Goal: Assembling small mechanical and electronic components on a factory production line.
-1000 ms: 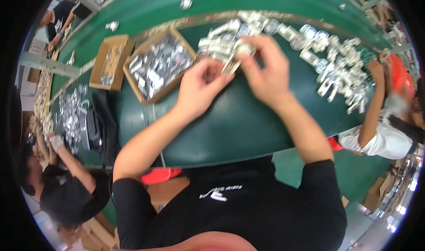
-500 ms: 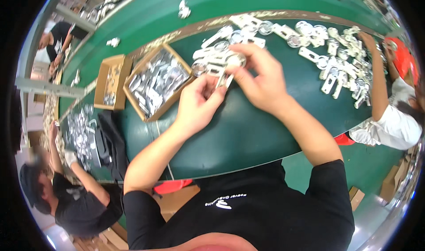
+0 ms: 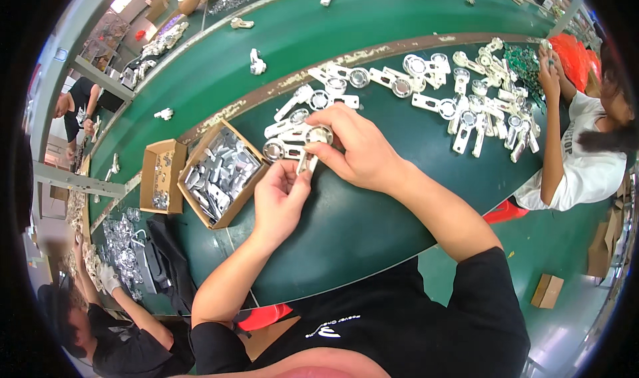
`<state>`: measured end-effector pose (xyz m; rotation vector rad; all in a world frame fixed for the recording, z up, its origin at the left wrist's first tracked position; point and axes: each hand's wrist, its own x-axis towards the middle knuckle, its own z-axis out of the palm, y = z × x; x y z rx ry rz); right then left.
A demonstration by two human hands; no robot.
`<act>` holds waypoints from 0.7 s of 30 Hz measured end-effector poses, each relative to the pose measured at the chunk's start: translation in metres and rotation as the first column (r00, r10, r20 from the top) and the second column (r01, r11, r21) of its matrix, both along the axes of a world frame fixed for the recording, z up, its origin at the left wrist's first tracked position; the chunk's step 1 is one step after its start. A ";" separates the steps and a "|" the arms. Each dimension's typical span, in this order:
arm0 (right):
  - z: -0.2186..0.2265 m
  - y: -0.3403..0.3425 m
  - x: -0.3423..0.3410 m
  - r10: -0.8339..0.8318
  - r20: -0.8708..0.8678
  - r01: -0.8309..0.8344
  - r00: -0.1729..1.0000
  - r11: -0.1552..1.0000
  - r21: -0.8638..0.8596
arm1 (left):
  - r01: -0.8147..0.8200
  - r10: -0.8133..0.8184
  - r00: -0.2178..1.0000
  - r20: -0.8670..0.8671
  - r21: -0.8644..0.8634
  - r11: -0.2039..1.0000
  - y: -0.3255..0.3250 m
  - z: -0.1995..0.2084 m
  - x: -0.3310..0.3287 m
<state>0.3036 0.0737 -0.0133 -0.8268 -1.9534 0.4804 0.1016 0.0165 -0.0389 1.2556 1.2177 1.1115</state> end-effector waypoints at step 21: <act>0.034 0.117 0.088 -0.725 0.190 0.732 0.662 0.680 0.048 | 0.210 -0.061 0.923 -0.381 0.365 0.907 -0.003 -0.005 -0.004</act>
